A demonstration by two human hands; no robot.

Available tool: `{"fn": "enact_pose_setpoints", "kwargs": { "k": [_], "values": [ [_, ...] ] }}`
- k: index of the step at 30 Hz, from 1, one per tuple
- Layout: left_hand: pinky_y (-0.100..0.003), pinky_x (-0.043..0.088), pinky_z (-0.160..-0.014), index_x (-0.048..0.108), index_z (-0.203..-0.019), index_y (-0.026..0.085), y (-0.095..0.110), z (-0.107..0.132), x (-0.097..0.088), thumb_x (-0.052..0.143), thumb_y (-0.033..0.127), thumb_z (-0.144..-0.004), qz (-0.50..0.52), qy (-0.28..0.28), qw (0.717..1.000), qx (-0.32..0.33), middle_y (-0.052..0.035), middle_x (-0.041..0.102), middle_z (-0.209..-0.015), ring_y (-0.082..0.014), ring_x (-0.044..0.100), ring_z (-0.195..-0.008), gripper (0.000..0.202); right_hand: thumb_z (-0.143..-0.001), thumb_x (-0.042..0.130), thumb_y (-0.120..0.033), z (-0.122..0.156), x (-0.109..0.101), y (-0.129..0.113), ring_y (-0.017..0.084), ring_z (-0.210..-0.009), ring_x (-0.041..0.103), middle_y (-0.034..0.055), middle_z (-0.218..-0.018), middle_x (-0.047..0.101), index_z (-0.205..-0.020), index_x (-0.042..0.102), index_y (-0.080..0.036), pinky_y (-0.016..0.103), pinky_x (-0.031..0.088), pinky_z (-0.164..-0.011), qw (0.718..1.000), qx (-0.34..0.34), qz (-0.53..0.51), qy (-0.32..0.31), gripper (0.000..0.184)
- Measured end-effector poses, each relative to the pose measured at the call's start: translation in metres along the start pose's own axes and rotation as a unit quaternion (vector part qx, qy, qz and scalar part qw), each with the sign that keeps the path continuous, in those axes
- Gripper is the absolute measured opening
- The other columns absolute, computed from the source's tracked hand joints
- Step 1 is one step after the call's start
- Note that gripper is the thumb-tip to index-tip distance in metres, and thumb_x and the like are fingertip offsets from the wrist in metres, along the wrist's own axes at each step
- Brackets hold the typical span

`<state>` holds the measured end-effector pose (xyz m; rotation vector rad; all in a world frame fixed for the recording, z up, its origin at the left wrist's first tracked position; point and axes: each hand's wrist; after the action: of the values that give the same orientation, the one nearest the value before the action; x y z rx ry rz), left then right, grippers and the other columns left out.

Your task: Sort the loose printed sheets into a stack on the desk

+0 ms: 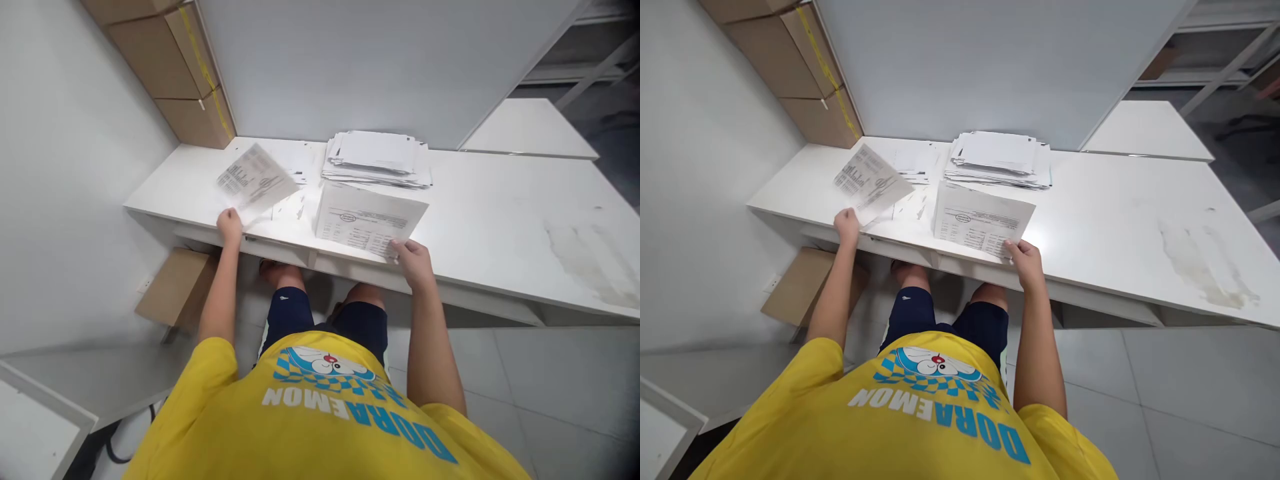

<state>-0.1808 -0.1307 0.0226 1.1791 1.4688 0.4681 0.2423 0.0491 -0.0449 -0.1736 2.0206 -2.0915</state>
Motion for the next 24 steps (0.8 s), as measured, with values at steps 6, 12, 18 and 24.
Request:
{"fn": "enact_pose_setpoints", "kwargs": {
  "k": [6,12,18,24],
  "values": [
    [-0.060,0.016,-0.119,0.043,-0.141,0.005,0.000,0.006,-0.007,0.061,0.031,-0.091,-0.130,0.019,0.989,0.071,-0.0231,0.032,-0.157,-0.0391,0.026,-0.144,0.059,-0.076,0.065,-0.056,0.010,0.018,-0.002,0.025,-0.087,0.065,0.0047,-0.085,0.072,-0.087,0.073,-0.019,0.035,0.052,-0.075,0.995,-0.069,0.061,0.032,0.040],
    [-0.045,0.027,-0.121,0.032,-0.150,0.021,0.048,0.087,0.093,0.062,0.059,-0.087,0.077,-0.292,0.924,0.233,-0.0152,0.039,-0.156,-0.0302,0.033,-0.148,0.079,-0.079,0.063,-0.055,0.009,0.019,-0.009,0.027,-0.100,0.066,0.0050,-0.098,0.074,-0.093,0.072,-0.020,0.040,0.051,-0.089,0.992,-0.109,0.057,0.004,0.038],
    [-0.036,0.047,-0.101,0.049,-0.121,0.020,0.074,0.114,0.129,0.051,0.054,-0.094,0.267,-0.274,0.907,0.178,-0.0125,0.064,-0.120,-0.0230,0.061,-0.117,0.044,-0.074,0.071,-0.051,0.004,0.014,-0.011,0.025,-0.113,0.062,0.0082,-0.119,0.068,-0.111,0.062,-0.023,0.038,0.047,-0.099,0.988,-0.132,0.026,-0.070,0.048],
    [-0.033,0.049,-0.091,0.048,-0.109,0.021,0.070,0.128,0.106,0.042,0.066,-0.094,0.274,-0.252,0.910,0.183,-0.0103,0.063,-0.108,-0.0219,0.062,-0.106,0.048,-0.078,0.064,-0.048,0.024,0.017,-0.014,0.026,-0.110,0.062,0.0073,-0.106,0.071,-0.102,0.061,-0.024,0.041,0.047,-0.098,0.991,-0.119,0.030,-0.055,0.034]
  ]
}}
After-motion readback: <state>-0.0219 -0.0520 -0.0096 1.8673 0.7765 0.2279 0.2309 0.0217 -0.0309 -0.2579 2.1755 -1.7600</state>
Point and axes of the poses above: each hand's wrist, its own z-axis away from the middle knuckle, its own x-axis out of the palm, y = z × x
